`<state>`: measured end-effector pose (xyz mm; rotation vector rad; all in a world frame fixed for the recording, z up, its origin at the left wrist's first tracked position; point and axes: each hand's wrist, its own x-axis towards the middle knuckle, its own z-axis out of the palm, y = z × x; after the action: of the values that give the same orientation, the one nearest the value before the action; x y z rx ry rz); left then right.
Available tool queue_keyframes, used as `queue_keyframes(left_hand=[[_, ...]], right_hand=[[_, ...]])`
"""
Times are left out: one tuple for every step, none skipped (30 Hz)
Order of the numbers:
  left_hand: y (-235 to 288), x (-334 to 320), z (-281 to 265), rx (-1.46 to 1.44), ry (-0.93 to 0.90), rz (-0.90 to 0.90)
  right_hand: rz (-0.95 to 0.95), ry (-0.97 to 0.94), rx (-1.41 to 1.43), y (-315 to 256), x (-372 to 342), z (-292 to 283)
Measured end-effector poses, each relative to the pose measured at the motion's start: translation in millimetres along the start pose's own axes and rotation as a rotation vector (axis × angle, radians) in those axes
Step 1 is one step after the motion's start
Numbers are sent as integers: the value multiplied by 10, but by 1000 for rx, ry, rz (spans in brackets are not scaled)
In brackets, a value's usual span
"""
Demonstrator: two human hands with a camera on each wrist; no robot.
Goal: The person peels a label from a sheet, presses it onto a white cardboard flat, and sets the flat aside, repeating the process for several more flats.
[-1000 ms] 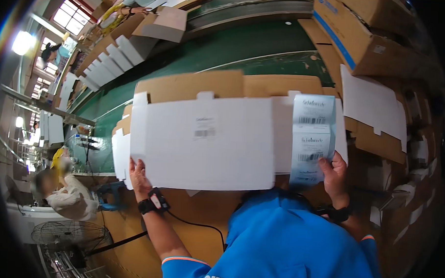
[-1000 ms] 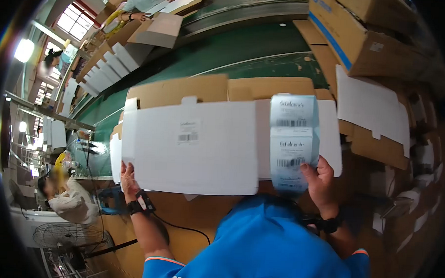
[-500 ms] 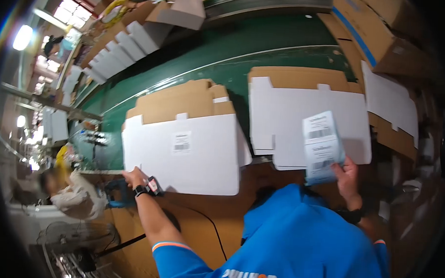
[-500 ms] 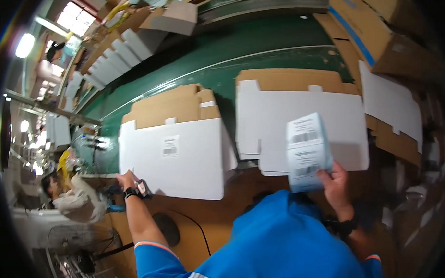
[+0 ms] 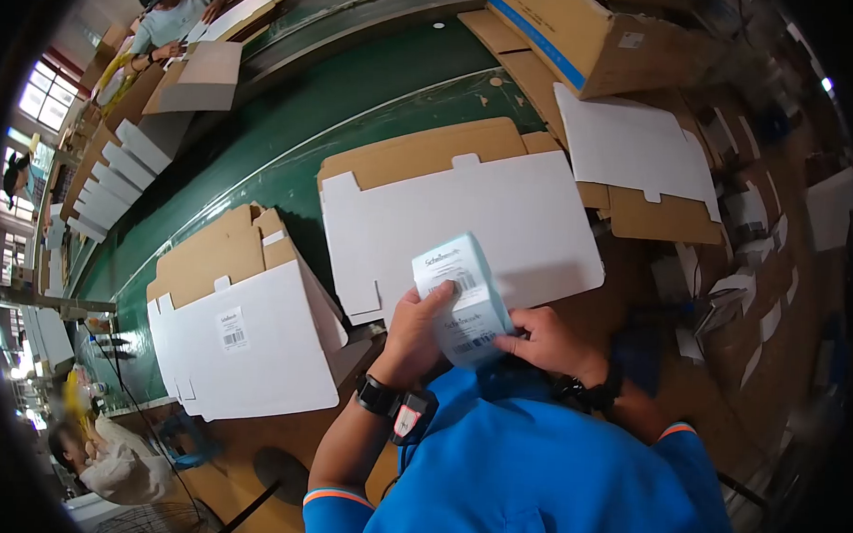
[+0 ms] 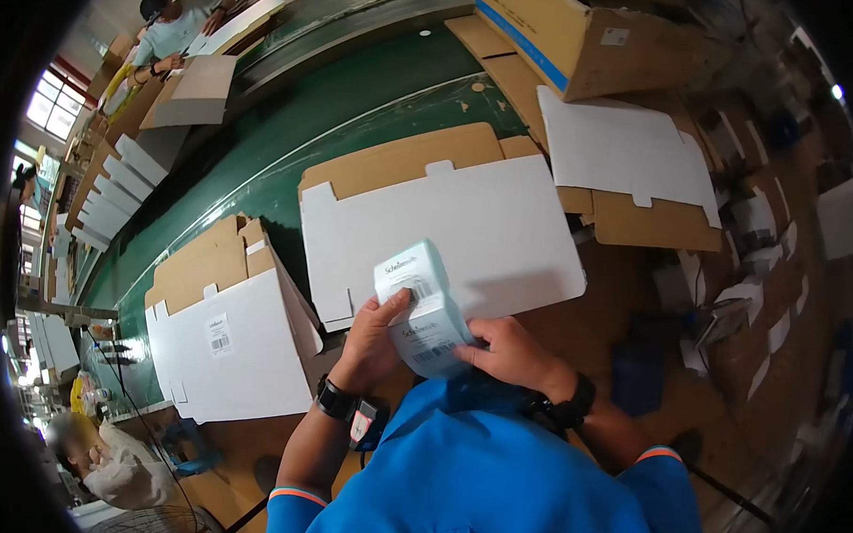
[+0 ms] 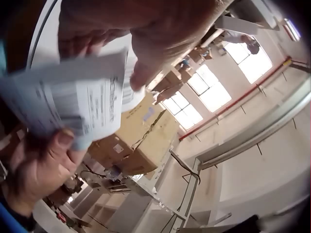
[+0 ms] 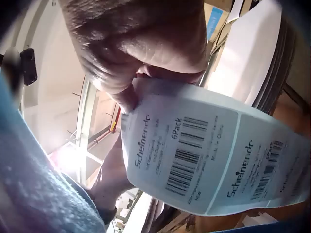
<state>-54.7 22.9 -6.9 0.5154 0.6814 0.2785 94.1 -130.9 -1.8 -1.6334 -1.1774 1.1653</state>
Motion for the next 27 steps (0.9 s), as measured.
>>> queue_keyframes(left_hand=[[-31, 31, 65, 39, 6, 52], [-66, 58, 130, 77, 10, 103], [-112, 76, 201, 171, 6, 143], [-169, 88, 277, 263, 0, 184], [-235, 107, 348, 352, -5, 228], [-321, 146, 392, 380, -5, 227], [-418, 188, 429, 383, 3, 261], [-513, 230, 460, 387, 12, 297], [-572, 264, 502, 390, 23, 335], [-593, 283, 552, 347, 47, 371], [-593, 274, 601, 346, 80, 378], [-579, 247, 653, 344, 115, 385], [-567, 228, 685, 342, 152, 392], [-553, 222, 689, 317, 134, 363], [-533, 219, 686, 291, 115, 335], [-531, 222, 689, 264, 94, 308], [-558, 235, 695, 266, 119, 345], [-600, 248, 699, 268, 144, 379], [-639, 248, 706, 270, 170, 410], [-659, 244, 724, 253, 213, 450], [-666, 249, 748, 236, 254, 493], [-681, 246, 764, 217, 297, 533], [-703, 258, 766, 224, 313, 535], [-729, 278, 756, 232, 329, 535], [-738, 282, 744, 242, 344, 534], [-721, 281, 731, 227, 340, 494], [-700, 282, 718, 212, 334, 453]], right_hand=[[1, 40, -8, 33, -13, -53], [2, 80, -16, 64, -23, -105], [4, 117, -25, 86, -25, -162], [18, 185, 91, 80, -5, -231], [-21, 238, 195, 68, 40, -290], [-61, 288, 298, 52, 92, -340], [-103, 338, 403, 46, 116, -376], [-64, 339, 513, 88, 124, -396], [-84, 368, 462, 97, 129, -405], [-104, 394, 413, 102, 133, -396], [-125, 415, 365, 119, 136, -388], [-116, 424, 351, 155, 148, -389], [-112, 408, 364, 158, 148, -409], [-108, 393, 378, 149, 146, -431], [-104, 378, 390, 151, 147, -453], [-94, 357, 343, 182, 156, -478], [-84, 337, 295, 227, 165, -505], [-73, 318, 247, 259, 164, -519], [-91, 334, 333, 249, 169, -488], [-110, 352, 418, 210, 194, -435], [-131, 371, 501, 190, 212, -412], [-113, 352, 427, 220, 194, -417], [-97, 332, 353, 275, 178, -433], [-82, 313, 279, 320, 176, -436], [-91, 323, 290, 348, 186, -420], [-100, 336, 301, 372, 202, -407], [-108, 352, 311, 385, 210, -405]])
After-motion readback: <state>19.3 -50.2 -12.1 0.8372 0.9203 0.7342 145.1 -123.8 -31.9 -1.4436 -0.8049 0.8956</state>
